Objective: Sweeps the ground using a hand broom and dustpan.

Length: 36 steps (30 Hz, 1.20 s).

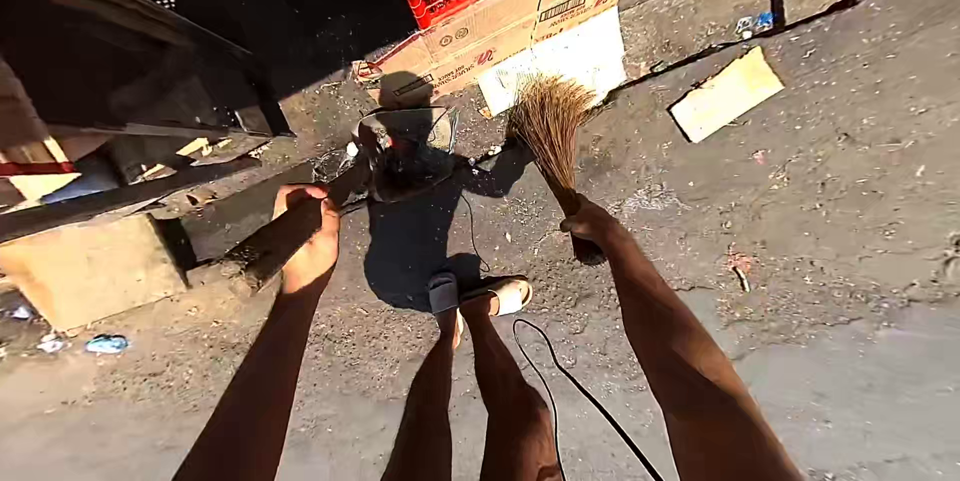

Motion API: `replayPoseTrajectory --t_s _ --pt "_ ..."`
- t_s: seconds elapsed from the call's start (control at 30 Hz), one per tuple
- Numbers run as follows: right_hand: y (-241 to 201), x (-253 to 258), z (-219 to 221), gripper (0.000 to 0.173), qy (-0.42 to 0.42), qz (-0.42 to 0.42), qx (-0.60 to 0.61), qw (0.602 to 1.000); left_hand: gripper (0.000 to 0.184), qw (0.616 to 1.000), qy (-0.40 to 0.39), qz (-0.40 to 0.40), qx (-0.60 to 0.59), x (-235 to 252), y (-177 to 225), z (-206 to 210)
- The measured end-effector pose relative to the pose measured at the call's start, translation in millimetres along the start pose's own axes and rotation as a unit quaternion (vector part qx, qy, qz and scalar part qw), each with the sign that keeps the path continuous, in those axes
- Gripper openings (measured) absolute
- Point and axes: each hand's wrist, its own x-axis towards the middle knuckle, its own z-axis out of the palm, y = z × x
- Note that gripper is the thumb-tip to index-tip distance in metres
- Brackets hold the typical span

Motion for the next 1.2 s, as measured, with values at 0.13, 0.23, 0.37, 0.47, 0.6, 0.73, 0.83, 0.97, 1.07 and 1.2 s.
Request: replayPoseTrajectory --t_s 0.13,0.23,0.37,0.47,0.6,0.73,0.83,0.97,1.07,1.2 --pt "28 -99 -26 0.093 -0.028 -0.013 -0.013 0.999 0.023 0.995 -0.01 -0.032 0.099 -14 18 13" --pt "30 -84 -89 0.08 0.079 -0.03 0.03 0.996 0.025 0.985 -0.015 -0.055 0.163 -17 23 24" --pt "-11 30 -88 0.074 0.13 0.051 0.035 0.99 0.024 0.978 -0.035 -0.046 0.203 -18 34 38" --pt "-69 28 -2 0.066 -0.034 0.026 -0.041 0.998 0.023 0.979 -0.039 -0.04 0.197 -14 41 47" --pt "-64 -81 46 0.061 -0.116 -0.024 0.075 0.99 0.023 0.987 -0.077 -0.007 0.142 -19 43 50" --pt "-49 -127 -16 0.064 -0.05 0.025 0.325 0.944 0.024 0.99 -0.071 -0.01 0.122 -20 43 47" --pt "-74 -58 6 0.051 0.014 0.068 0.365 0.929 0.023 0.99 -0.071 -0.011 0.124 -25 41 53" --pt "-179 -53 99 0.043 -0.132 0.018 0.242 0.961 0.021 0.987 -0.087 0.007 0.136 -23 41 59" --pt "-200 -98 108 0.053 -0.215 -0.006 0.229 0.949 0.024 0.989 -0.1 0.007 0.108 -32 34 51" --pt "-113 -176 44 0.064 -0.175 -0.03 0.301 0.937 0.023 0.988 -0.083 -0.023 0.132 -25 12 33"
